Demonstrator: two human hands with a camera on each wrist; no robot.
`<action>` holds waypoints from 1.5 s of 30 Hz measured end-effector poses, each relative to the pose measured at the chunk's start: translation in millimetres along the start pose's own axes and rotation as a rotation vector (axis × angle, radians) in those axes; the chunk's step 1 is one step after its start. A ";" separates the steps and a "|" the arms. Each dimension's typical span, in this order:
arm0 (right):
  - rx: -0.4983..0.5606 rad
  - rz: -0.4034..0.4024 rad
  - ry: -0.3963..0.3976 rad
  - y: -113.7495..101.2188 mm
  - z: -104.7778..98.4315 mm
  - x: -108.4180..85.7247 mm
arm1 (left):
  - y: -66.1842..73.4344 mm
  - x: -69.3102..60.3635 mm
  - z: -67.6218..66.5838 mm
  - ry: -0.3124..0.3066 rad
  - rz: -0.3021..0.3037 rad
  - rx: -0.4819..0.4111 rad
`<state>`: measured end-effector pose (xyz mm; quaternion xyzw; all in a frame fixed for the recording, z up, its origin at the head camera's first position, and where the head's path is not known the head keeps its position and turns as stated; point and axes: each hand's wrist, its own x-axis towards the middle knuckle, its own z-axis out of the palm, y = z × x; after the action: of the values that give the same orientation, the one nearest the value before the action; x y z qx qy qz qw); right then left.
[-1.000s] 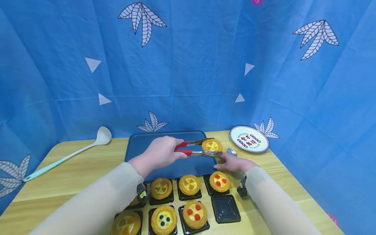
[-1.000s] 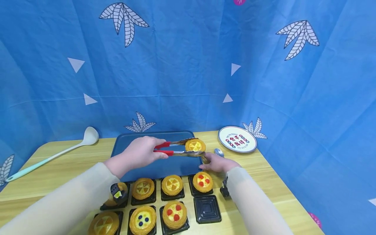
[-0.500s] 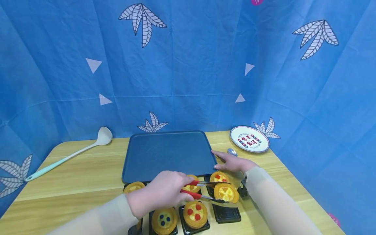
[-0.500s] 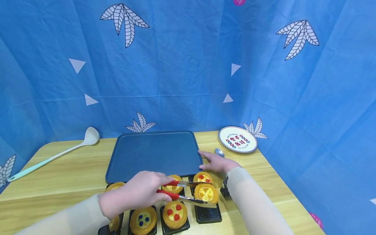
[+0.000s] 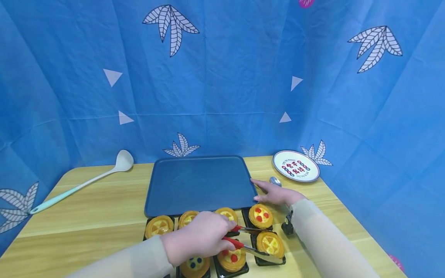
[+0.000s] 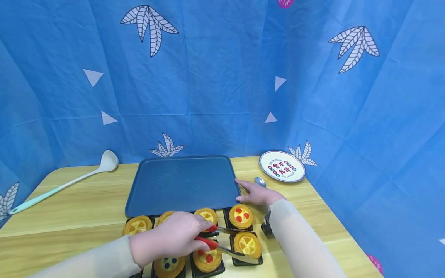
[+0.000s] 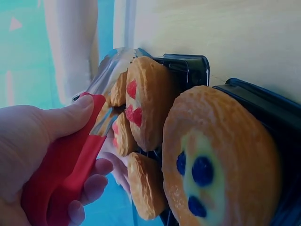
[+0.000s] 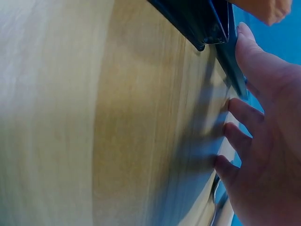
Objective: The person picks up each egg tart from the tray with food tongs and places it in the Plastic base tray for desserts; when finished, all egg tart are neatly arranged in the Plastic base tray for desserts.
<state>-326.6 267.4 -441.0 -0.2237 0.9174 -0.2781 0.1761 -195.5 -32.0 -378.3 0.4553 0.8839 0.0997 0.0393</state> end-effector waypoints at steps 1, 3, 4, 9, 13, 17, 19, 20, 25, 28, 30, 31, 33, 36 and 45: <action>-0.002 0.002 0.002 1.1 0.2 1.0 | 0.3 0.6 0.5 -0.003 0.001 0.006; -0.006 0.009 0.004 3.4 0.5 3.0 | 0.3 1.5 1.2 -0.010 -0.004 0.019; -0.005 0.015 0.007 4.4 0.7 4.0 | 0.6 1.8 1.5 -0.012 -0.009 0.022; 0.005 0.034 0.020 7.0 0.3 6.7 | 0.3 1.4 0.1 -0.009 -0.034 0.020; -0.005 0.011 0.008 3.9 -0.8 5.7 | -1.6 -4.7 -7.1 0.029 -0.053 -0.012; 0.007 -0.012 -0.010 -3.3 -0.8 2.4 | -11.3 -18.4 -22.9 0.131 -0.115 -0.025; 0.016 -0.025 -0.016 -5.5 0.3 1.1 | -21.8 -28.8 -33.3 0.209 -0.193 -0.026; 0.017 -0.031 -0.018 -5.8 1.1 0.7 | -29.1 -35.1 -38.8 0.253 -0.239 -0.033; 0.013 -0.026 -0.018 -5.0 4.7 0.4 | -80.5 -81.0 -65.0 0.428 -0.502 -0.091; 0.017 0.009 -0.018 -4.6 5.4 0.1 | -118.9 -119.0 -74.4 0.483 -0.634 -0.120; 0.029 0.026 -0.018 -4.4 5.5 -0.3 | -144.8 -146.5 -75.3 0.505 -0.712 -0.129; 0.023 0.023 -0.020 -3.8 5.6 -0.6 | -157.5 -159.8 -73.2 0.521 -0.741 -0.119; 0.025 0.024 -0.017 -2.4 5.0 -0.7 | -180.3 -185.6 -65.2 0.539 -0.779 -0.120; 0.031 0.028 -0.010 -1.0 3.3 -1.1 | -203.6 -217.8 -49.3 0.513 -0.830 -0.142; 0.034 0.040 -0.001 0.2 -0.9 1.4 | -231.9 -257.4 -3.2 0.355 -0.927 -0.251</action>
<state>-328.3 267.2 -440.7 -0.2024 0.9168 -0.2898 0.1857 -230.9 -372.8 -429.8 -0.0166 0.9672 0.2530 -0.0169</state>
